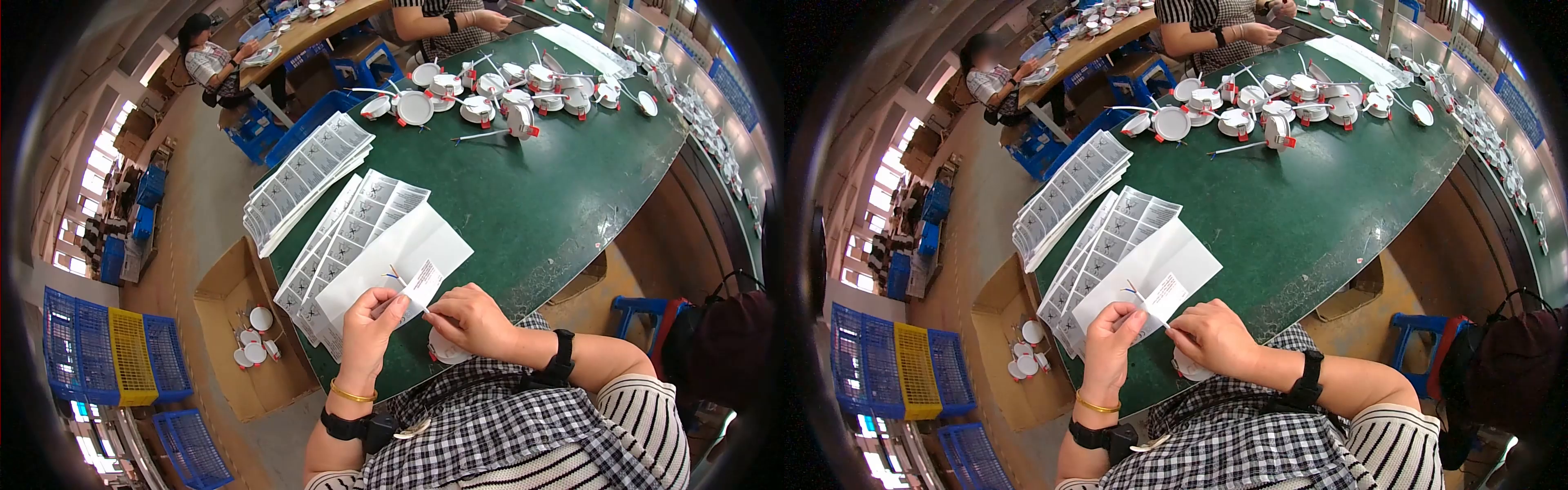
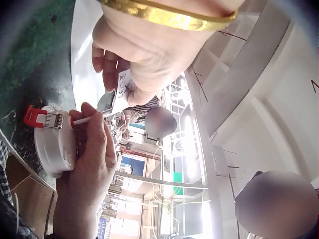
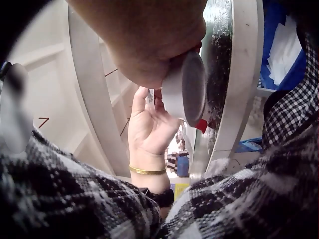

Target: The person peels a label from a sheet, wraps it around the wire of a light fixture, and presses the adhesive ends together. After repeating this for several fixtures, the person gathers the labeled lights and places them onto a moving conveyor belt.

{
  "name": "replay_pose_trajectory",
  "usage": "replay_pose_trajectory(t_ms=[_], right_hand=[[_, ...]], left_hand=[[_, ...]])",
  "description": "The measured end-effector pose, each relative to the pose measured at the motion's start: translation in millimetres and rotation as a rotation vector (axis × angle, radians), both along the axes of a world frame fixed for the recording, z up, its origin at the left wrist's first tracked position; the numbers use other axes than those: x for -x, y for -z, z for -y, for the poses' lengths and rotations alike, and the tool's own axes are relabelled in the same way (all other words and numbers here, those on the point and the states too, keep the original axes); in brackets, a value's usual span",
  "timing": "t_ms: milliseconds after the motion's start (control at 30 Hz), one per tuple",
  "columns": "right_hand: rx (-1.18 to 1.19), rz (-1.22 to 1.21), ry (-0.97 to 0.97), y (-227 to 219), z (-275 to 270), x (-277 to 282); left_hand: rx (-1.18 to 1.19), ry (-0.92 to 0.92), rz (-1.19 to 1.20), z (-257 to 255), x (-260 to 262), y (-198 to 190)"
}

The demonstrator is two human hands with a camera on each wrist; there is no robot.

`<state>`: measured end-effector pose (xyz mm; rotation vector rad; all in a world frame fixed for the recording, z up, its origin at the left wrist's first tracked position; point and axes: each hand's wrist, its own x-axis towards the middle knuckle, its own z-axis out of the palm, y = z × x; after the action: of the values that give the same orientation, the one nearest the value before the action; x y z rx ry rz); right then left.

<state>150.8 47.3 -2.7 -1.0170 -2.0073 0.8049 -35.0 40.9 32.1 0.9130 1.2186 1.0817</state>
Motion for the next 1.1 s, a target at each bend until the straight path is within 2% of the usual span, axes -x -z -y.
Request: replay_pose_trajectory(t_ms=[1100], right_hand=[[-0.003, 0.005, -0.001, -1.0, 0.8, -1.5]], left_hand=[[-0.020, 0.028, -0.012, -3.7, 2.8, 2.0]])
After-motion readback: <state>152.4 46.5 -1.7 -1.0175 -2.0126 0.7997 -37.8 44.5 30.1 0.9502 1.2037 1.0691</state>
